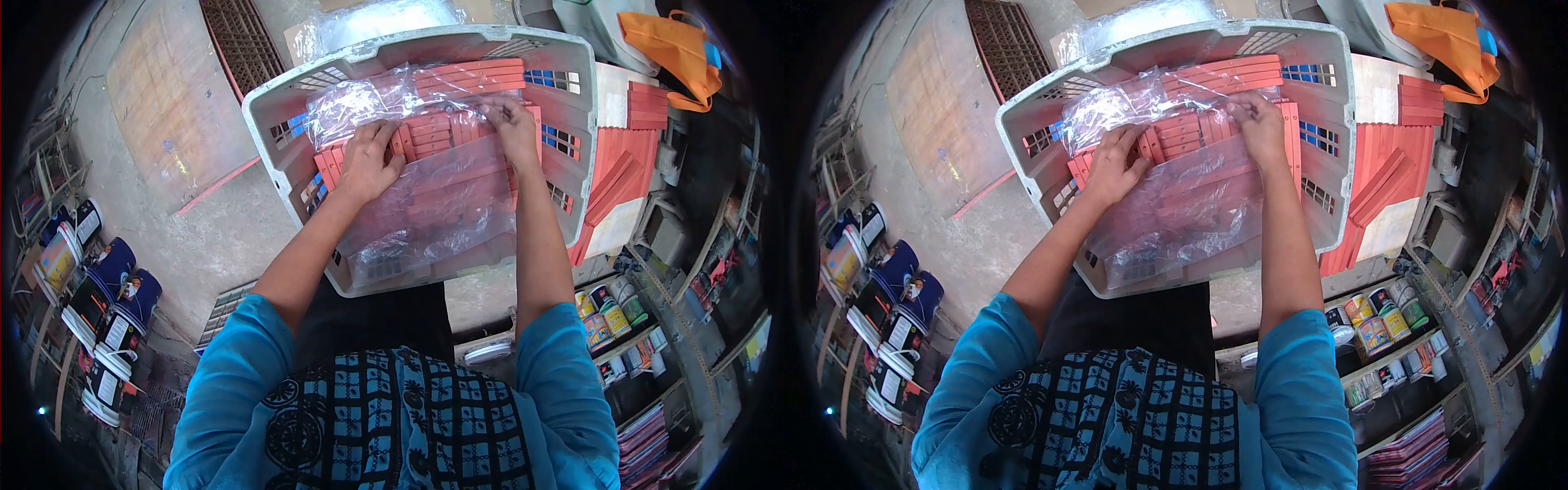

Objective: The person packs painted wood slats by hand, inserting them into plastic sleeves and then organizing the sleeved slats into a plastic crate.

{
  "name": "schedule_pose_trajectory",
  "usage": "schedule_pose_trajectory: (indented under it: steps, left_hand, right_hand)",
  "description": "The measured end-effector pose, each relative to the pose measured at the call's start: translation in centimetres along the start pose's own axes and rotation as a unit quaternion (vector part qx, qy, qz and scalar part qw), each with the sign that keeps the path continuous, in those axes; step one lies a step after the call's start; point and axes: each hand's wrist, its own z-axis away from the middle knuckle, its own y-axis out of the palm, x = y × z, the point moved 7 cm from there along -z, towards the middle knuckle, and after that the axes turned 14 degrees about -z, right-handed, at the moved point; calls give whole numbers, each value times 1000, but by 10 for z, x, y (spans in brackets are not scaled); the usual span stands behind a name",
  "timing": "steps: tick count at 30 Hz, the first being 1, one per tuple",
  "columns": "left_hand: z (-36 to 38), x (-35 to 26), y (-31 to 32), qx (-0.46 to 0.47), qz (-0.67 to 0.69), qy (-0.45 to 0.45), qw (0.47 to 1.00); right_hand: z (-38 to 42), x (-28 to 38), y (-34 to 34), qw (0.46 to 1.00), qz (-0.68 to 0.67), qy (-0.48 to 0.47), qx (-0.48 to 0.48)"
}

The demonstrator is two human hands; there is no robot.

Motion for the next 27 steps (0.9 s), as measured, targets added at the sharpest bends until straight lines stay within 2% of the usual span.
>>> schedule_pose_trajectory:
  steps: [2,5,9,10,13,14,15,16,17,20,23,24,27]
  left_hand:
    - [3,-7,-4,-20,-12,5,1000]
    - [12,-28,0,-17,-53,47,997]
    - [35,-55,16,82,-78,78,991]
    - [41,-61,14,68,-61,79,993]
    - [59,-72,21,132,-28,92,987]
    - [67,-76,21,86,-26,100,991]
    - [72,-77,23,104,-25,102,989]
    - [76,-77,25,122,-23,104,987]
    - [81,-76,25,139,-23,107,984]
    - [98,-90,10,157,-25,146,976]
    - [128,-96,21,234,28,158,959]
    - [137,-99,20,237,20,162,958]
    - [156,-110,14,274,64,192,940]
  right_hand:
    - [19,12,-9,996,-28,-51,-64]
    - [41,-1,-32,992,36,-29,-118]
    - [64,-19,-31,997,-6,60,-57]
    - [69,-15,-29,996,-8,82,-26]
    - [76,-17,-29,992,-36,121,21]
    - [79,-18,-30,990,-49,130,28]
    - [80,-3,-24,992,78,52,79]
    - [85,11,-18,970,203,-27,128]
    - [93,22,-9,924,323,-105,174]
    - [118,14,11,818,512,-74,253]
    - [132,-9,20,719,601,-137,322]
    - [136,-16,17,751,554,-174,314]
    - [130,-21,4,772,546,-136,296]
